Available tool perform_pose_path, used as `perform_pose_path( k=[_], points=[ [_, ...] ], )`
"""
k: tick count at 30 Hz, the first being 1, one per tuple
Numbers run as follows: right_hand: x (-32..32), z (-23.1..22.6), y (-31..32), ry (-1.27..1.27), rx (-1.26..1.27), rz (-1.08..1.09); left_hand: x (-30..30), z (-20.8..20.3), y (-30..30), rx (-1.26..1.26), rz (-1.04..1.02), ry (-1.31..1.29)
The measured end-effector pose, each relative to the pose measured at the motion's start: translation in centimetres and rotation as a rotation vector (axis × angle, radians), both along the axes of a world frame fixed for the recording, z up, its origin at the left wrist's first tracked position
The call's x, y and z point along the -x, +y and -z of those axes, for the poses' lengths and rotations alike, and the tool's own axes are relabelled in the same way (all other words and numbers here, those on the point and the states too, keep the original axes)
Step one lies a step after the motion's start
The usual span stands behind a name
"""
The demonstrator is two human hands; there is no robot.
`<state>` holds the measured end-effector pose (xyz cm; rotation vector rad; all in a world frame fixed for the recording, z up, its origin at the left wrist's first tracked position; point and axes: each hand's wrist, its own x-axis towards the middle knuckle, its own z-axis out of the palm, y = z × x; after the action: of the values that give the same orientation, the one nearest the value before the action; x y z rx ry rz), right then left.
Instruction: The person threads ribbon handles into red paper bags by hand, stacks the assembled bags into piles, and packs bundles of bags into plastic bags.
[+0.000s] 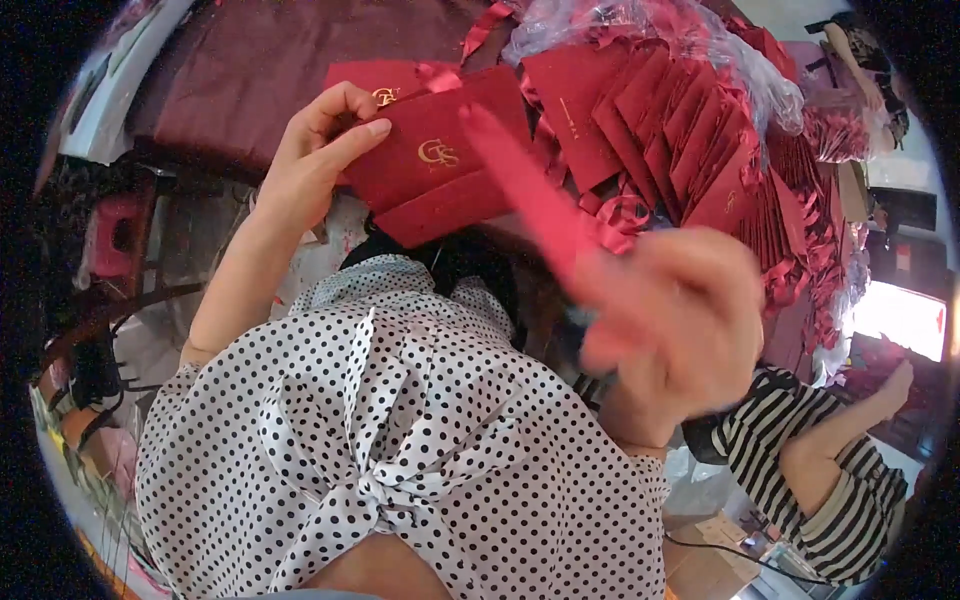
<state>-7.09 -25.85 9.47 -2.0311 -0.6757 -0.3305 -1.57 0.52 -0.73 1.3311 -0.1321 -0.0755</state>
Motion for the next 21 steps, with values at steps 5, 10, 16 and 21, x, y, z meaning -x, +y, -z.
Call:
perform_pose_path(
  k=[5, 10, 16, 21],
  points=[
    [0.3, -1.5, -1.4, -0.581, 0.038, -0.35, 0.1, 0.4, -0.1, -0.057, -0.071, -0.028],
    [-0.1, -0.8, -1.0, -0.101, -0.508, -0.911, 0.3, 0.0, -0.4, 0.029, -0.079, 0.067],
    [-2.3, 1.8, 3.5, -0.097, 0.113, -0.181, 0.5, -0.4, -0.2, -0.076, 0.154, 0.135],
    [-5.6, 4.3, 5.0, 0.302, 0.131, -0.064, 0.6, -1.1, -0.3, -0.086, 0.212, 0.096]
  ],
)
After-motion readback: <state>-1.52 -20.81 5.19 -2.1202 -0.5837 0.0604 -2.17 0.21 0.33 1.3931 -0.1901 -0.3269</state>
